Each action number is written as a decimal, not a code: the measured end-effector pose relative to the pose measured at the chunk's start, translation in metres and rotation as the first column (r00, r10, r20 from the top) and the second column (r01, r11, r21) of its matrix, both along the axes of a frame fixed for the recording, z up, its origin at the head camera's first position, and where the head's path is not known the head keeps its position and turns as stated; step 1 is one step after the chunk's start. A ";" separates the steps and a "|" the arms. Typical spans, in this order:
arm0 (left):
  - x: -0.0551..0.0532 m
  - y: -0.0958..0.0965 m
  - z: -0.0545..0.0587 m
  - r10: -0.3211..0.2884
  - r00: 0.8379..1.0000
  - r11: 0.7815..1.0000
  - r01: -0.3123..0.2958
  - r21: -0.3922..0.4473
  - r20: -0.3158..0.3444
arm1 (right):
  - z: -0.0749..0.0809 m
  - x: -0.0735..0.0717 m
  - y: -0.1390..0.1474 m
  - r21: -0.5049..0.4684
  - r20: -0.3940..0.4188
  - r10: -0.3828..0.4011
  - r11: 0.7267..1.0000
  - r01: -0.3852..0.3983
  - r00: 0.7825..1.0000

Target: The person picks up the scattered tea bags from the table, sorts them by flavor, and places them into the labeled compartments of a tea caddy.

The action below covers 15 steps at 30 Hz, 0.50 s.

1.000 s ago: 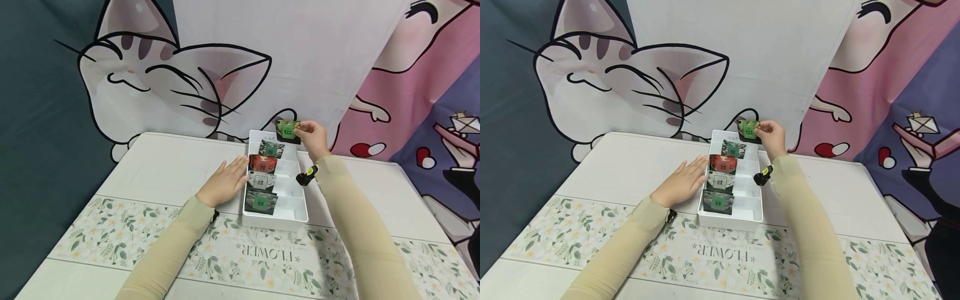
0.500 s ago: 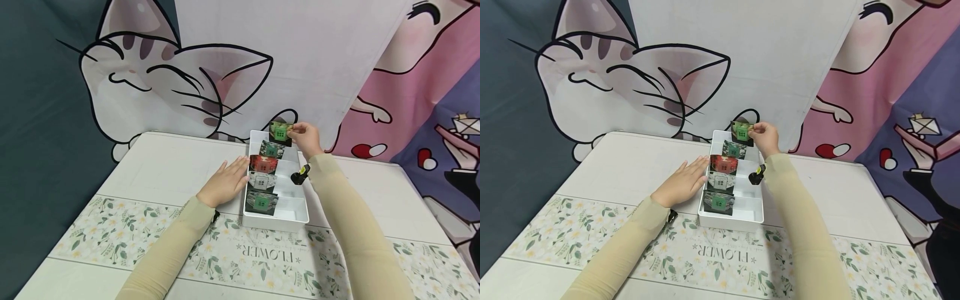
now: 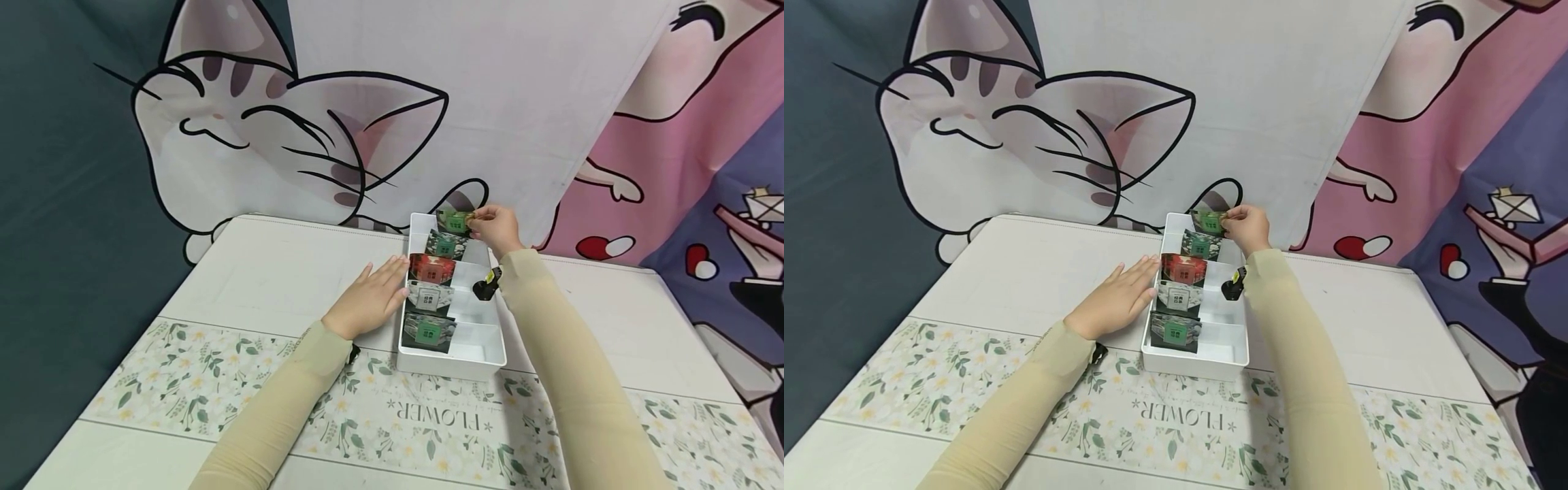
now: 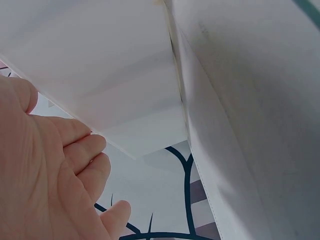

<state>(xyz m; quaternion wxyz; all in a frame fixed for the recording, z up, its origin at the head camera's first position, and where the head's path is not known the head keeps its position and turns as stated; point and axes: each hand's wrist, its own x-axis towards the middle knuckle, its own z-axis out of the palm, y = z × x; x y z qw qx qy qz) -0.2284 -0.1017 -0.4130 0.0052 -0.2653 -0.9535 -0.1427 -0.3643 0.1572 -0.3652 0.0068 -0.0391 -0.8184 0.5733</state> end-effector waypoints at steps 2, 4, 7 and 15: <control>0.000 0.000 0.000 -0.002 1.000 1.000 0.002 0.004 -0.003 | 0.000 -0.001 0.000 -0.007 0.008 0.003 1.000 -0.003 1.000; 0.000 0.000 0.000 -0.003 1.000 1.000 0.003 0.006 -0.003 | 0.000 -0.001 0.000 0.009 0.019 0.015 1.000 -0.015 1.000; 0.000 0.000 0.000 -0.002 1.000 1.000 0.002 0.005 -0.002 | 0.001 -0.001 -0.001 0.041 0.033 0.032 0.999 -0.034 0.999; 0.000 0.000 0.000 -0.001 1.000 1.000 0.001 0.007 -0.002 | 0.001 -0.001 -0.003 0.190 0.018 0.073 0.979 -0.075 0.997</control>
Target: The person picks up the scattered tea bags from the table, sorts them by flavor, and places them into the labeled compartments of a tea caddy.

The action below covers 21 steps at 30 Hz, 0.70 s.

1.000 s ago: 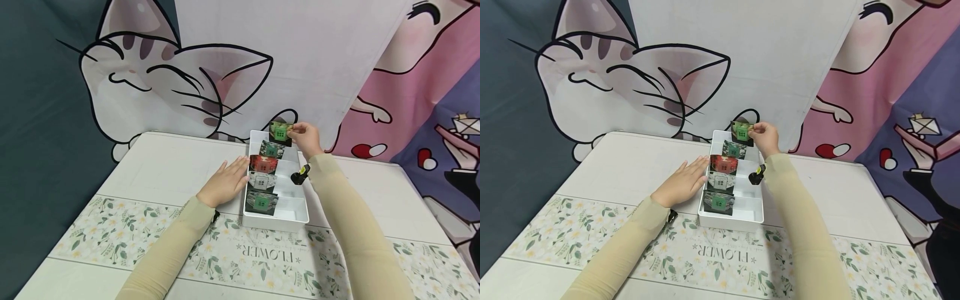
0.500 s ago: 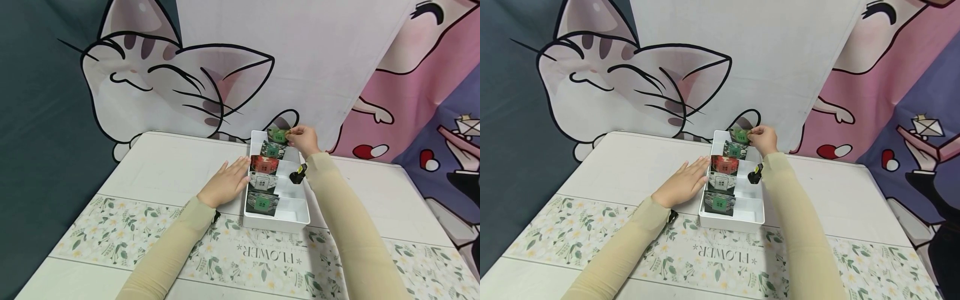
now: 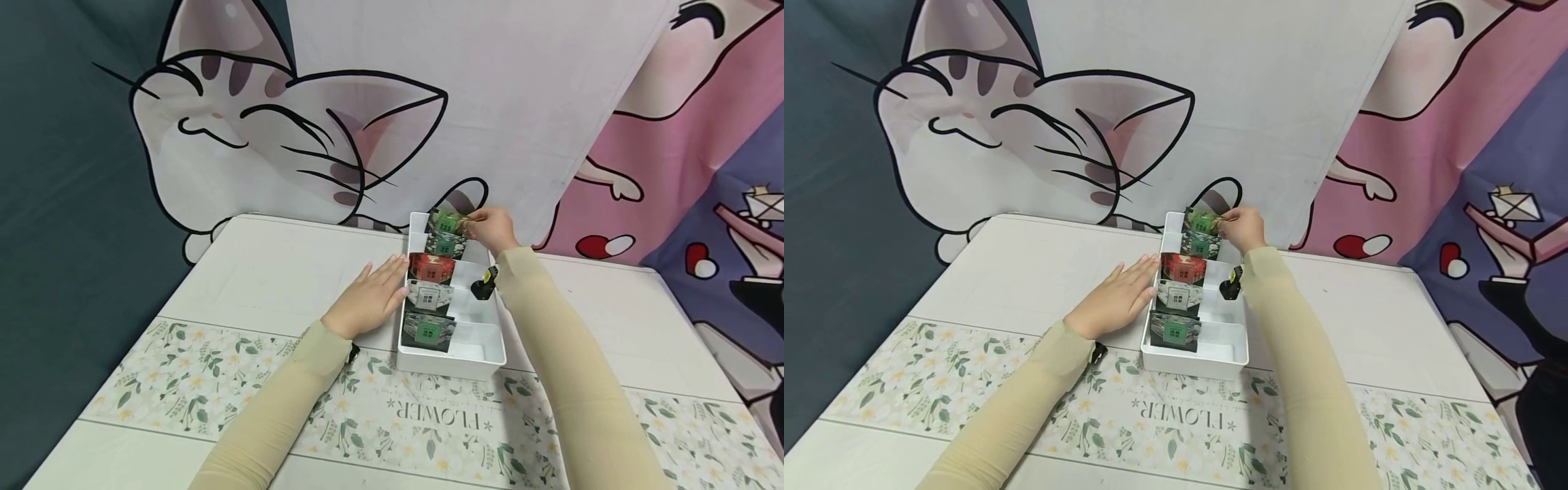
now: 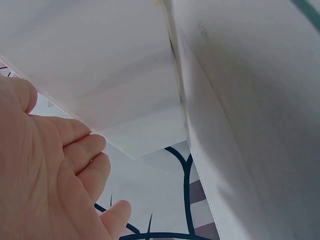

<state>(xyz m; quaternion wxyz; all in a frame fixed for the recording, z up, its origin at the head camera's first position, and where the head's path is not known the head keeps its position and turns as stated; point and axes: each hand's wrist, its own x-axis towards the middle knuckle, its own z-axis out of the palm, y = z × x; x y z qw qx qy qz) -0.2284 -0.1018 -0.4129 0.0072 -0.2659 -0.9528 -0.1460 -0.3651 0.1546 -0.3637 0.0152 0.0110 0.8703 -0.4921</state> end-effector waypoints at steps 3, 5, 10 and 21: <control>-0.001 0.000 -0.001 -0.004 1.000 1.000 0.004 0.008 -0.006 | 0.000 0.000 0.000 0.093 -0.027 0.018 0.996 -0.015 0.999; -0.001 0.000 -0.002 -0.004 1.000 1.000 0.005 0.009 -0.009 | 0.001 0.001 0.000 0.133 -0.041 0.032 0.991 -0.026 0.999; -0.001 0.000 -0.001 0.004 1.000 1.000 -0.004 0.006 0.005 | 0.002 0.002 -0.001 0.183 -0.054 0.054 0.982 -0.044 0.997; 0.000 0.000 0.000 0.001 1.000 1.000 -0.001 0.004 0.018 | 0.000 0.002 0.000 0.124 -0.023 0.030 0.992 -0.027 0.999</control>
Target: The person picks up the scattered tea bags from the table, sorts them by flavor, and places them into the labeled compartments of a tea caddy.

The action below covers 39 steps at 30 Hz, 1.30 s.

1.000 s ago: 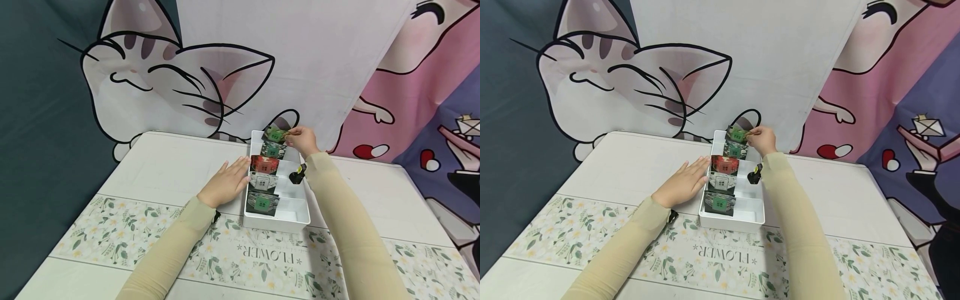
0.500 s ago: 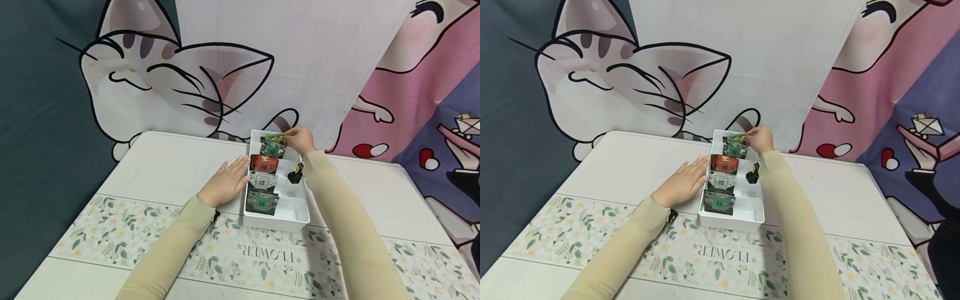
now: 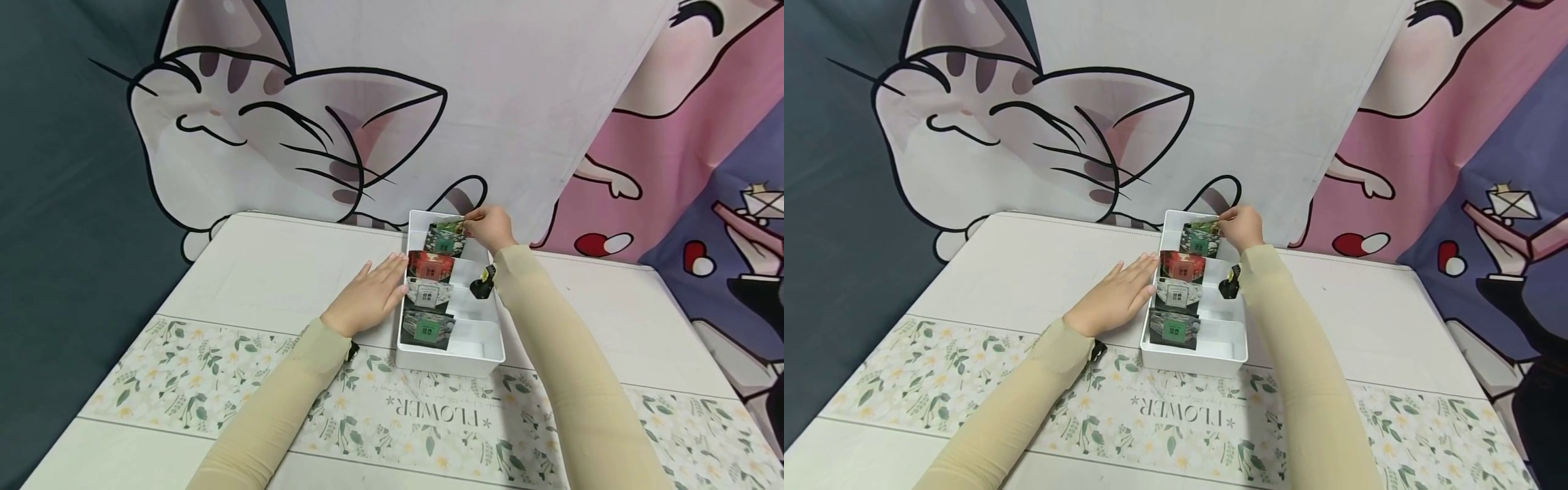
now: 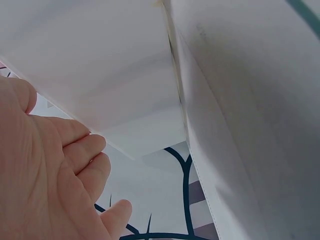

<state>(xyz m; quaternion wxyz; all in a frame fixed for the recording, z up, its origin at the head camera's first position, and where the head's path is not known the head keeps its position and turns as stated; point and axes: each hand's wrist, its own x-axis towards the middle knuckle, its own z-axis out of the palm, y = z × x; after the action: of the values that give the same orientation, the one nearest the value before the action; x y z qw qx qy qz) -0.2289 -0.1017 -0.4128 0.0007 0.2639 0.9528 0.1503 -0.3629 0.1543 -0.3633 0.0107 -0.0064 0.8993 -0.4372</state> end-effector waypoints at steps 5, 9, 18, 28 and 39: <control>0.000 0.001 0.000 -0.002 1.000 1.000 0.002 0.005 0.004 | -0.003 -0.001 0.005 -0.044 0.032 0.004 0.999 -0.003 0.999; -0.001 0.002 -0.001 -0.003 1.000 1.000 0.003 0.005 0.005 | -0.003 -0.001 0.007 -0.089 0.055 0.007 0.996 -0.002 0.998; -0.002 0.003 -0.002 -0.005 1.000 1.000 0.005 0.002 -0.002 | 0.004 -0.001 0.014 -0.176 0.090 -0.007 0.984 0.023 0.996; -0.003 0.001 -0.005 0.003 1.000 1.000 -0.003 -0.002 -0.003 | 0.011 0.006 0.026 -0.203 0.095 0.059 0.978 -0.038 0.994; -0.003 -0.006 -0.007 0.016 1.000 1.000 -0.016 0.011 -0.002 | 0.011 0.013 0.045 -0.076 0.058 0.061 0.996 -0.056 0.996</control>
<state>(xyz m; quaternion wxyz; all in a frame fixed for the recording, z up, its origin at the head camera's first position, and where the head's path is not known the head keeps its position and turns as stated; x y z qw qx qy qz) -0.2321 -0.1074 -0.4203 -0.0029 0.2564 0.9540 0.1551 -0.3499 0.1992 -0.3528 0.0503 -0.0199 0.8810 -0.4699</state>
